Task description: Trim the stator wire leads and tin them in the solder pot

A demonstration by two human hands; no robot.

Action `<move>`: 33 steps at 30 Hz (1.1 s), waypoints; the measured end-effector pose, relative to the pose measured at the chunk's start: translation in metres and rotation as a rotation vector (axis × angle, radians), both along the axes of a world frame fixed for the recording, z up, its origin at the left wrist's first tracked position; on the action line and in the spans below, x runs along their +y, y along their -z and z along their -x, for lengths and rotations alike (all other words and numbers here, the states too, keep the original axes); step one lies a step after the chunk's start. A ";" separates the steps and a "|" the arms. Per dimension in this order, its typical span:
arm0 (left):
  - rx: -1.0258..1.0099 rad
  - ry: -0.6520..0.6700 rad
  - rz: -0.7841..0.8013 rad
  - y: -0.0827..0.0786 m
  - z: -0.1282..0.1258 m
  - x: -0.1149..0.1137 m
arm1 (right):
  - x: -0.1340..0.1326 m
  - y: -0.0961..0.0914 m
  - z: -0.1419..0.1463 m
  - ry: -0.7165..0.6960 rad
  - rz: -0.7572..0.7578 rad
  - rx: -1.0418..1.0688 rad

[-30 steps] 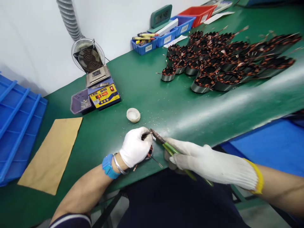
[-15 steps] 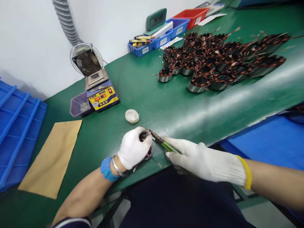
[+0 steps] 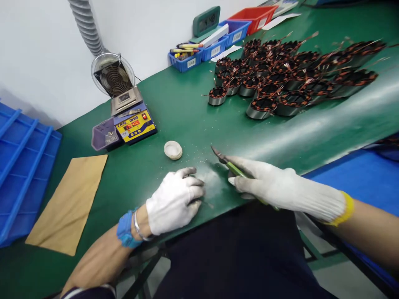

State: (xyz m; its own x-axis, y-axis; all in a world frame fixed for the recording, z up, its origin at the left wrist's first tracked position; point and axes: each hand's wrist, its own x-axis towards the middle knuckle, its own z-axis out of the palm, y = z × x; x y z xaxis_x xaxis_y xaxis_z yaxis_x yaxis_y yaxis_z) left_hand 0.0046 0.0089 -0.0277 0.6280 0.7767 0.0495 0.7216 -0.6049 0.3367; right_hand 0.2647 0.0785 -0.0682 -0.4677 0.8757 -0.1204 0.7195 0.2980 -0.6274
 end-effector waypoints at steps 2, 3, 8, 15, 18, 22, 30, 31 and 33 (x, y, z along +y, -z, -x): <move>0.025 -0.186 -0.103 0.008 -0.005 0.001 | -0.001 0.001 0.000 -0.001 -0.033 -0.076; 0.040 -0.268 -0.164 0.012 -0.006 0.002 | -0.002 0.001 0.001 0.017 -0.108 -0.143; -0.084 -0.388 -0.321 0.023 -0.006 0.007 | 0.003 -0.003 0.008 0.049 -0.527 -0.490; -0.196 -0.513 -0.196 0.026 -0.006 0.010 | 0.001 -0.006 0.034 -0.053 -0.611 -0.194; -0.217 -0.534 -0.177 0.026 -0.005 0.009 | -0.013 -0.001 0.057 -0.025 -0.343 0.110; -0.238 -0.545 -0.145 0.025 -0.003 0.009 | -0.017 0.002 0.083 0.046 0.073 0.427; -0.258 -0.520 -0.152 0.025 -0.003 0.010 | -0.030 0.006 0.093 0.178 0.386 0.624; -0.262 -0.517 -0.163 0.026 -0.003 0.010 | -0.033 0.006 0.090 0.156 0.323 0.587; -0.272 -0.497 -0.183 0.028 -0.003 0.010 | -0.035 0.007 0.082 0.048 0.009 0.490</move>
